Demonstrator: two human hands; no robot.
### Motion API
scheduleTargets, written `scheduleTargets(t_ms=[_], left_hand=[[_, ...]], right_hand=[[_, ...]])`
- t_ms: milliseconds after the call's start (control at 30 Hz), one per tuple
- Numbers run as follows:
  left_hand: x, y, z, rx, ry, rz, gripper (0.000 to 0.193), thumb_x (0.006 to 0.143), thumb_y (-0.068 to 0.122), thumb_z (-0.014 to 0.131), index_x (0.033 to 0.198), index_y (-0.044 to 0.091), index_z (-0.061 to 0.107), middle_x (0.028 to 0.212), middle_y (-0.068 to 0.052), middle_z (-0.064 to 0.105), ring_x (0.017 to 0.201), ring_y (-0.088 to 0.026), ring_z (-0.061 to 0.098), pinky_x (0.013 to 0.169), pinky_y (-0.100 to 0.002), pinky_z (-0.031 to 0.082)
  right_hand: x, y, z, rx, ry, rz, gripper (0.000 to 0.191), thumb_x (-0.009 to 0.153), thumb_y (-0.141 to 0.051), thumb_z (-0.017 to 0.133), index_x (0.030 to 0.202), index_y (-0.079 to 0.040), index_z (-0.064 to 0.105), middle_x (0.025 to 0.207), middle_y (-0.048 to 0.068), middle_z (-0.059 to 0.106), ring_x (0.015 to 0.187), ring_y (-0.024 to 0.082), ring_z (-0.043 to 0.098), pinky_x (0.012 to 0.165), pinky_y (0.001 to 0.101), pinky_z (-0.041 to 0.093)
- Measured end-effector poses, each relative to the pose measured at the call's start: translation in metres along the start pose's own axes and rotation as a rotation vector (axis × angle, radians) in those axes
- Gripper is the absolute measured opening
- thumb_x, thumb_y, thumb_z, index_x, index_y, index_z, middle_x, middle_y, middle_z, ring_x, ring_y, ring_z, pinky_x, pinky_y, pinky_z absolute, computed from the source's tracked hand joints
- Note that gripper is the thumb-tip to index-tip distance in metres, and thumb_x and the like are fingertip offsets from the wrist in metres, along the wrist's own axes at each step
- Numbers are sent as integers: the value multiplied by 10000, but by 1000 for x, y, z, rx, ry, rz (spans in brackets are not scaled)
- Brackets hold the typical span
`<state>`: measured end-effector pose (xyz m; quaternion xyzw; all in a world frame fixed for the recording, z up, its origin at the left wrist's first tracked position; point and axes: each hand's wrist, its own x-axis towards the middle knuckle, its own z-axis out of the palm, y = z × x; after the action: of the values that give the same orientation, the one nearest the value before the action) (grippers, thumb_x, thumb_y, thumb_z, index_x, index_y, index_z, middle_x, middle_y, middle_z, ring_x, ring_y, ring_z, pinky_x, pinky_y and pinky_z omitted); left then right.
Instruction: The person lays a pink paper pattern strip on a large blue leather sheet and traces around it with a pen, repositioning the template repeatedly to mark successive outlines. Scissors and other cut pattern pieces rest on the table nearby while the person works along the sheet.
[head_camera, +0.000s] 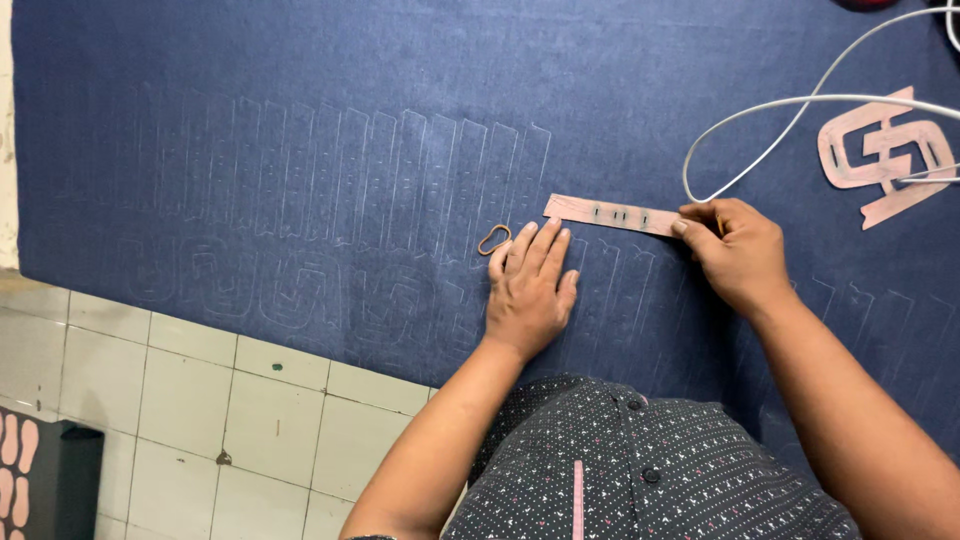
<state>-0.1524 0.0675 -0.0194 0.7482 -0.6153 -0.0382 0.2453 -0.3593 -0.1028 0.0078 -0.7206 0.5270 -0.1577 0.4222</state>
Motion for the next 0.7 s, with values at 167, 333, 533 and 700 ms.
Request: scheduleTargets(t_ms=[167, 333, 533, 700], left_hand=[[-1, 1, 1, 2, 17, -8, 523, 959, 313, 660, 1410, 52, 607, 1545, -72, 515, 1450, -265, 438, 1215, -471, 270], [-1, 0, 2, 1, 2, -17, 527, 948, 314, 665, 1404, 56, 605, 1540, -72, 521, 1440, -271, 444, 1208, -470, 274], [-1, 1, 2, -2, 5, -33, 575, 938, 320, 672, 1437, 49, 578, 1536, -78, 516, 1439, -266, 448, 1212, -462, 280], [1, 1, 3, 24, -3, -31, 584, 933, 326, 669, 1439, 52, 575, 1522, -81, 510, 1442, -267, 433, 1210, -459, 269]], right_hand=[[2, -1, -3, -59, -16, -7, 256, 962, -209, 727, 1148, -37, 758, 1017, 77, 725, 828, 152, 680, 753, 298, 534], [2, 5, -6, -159, 1, -105, 243, 968, -215, 733, 1141, -48, 767, 1013, 107, 718, 903, 206, 694, 811, 320, 529], [-2, 10, -3, -131, 33, -195, 224, 969, -214, 743, 1132, -62, 769, 1016, 102, 723, 918, 207, 704, 820, 323, 541], [-5, 11, -3, -250, 97, -290, 250, 931, -204, 787, 1146, -77, 782, 1040, 107, 679, 910, 221, 667, 799, 337, 535]])
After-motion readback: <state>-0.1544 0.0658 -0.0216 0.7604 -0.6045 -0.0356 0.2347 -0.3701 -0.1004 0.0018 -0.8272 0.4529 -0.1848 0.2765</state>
